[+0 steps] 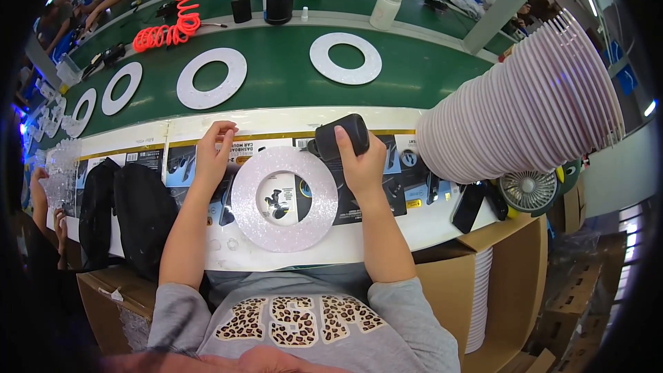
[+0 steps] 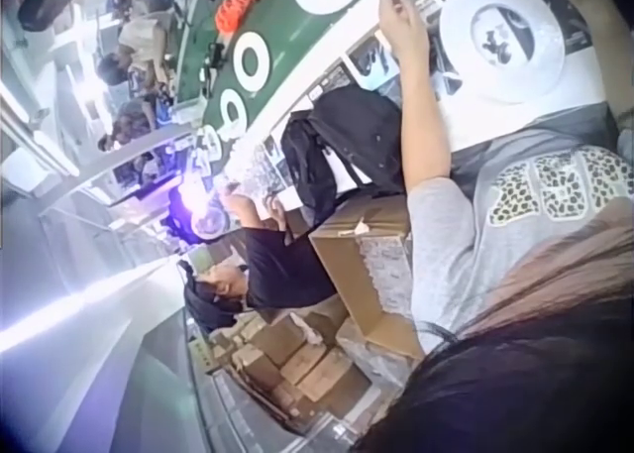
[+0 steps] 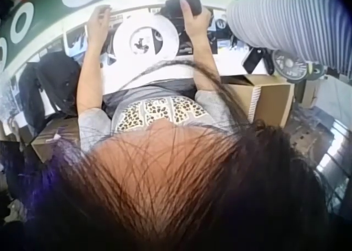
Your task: Applying sealant or adhesive to circular light fixture components on an assembly line.
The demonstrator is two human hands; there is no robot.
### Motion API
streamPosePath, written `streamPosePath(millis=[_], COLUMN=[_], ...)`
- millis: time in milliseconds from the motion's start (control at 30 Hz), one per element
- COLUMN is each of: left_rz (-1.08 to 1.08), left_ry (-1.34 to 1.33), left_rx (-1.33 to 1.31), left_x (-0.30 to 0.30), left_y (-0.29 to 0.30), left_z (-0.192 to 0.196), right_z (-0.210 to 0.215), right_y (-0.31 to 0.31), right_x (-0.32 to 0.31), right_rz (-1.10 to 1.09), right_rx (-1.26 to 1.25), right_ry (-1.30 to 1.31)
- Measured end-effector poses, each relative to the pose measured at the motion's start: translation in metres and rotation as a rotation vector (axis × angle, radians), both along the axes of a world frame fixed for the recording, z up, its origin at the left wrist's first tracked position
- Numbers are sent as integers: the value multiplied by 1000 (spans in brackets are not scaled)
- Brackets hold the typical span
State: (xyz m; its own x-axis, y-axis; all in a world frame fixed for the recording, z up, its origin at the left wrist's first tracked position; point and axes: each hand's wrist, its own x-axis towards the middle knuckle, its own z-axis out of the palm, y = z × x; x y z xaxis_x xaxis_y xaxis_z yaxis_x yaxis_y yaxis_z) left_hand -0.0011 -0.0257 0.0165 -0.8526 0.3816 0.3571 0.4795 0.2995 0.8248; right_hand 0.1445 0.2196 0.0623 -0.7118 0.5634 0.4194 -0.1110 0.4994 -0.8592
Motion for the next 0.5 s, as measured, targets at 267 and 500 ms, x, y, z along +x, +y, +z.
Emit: streamPosePath(millis=[267, 500], left_rz=[2, -6], left_ry=[-3, -20], left_rx=[3, 3], left_x=[0, 2], left_y=[0, 2], left_z=[0, 2], right_z=[9, 4], right_y=[-4, -2], right_x=[2, 9], right_rz=[-10, 10], right_rx=[-54, -57], right_ry=[84, 105])
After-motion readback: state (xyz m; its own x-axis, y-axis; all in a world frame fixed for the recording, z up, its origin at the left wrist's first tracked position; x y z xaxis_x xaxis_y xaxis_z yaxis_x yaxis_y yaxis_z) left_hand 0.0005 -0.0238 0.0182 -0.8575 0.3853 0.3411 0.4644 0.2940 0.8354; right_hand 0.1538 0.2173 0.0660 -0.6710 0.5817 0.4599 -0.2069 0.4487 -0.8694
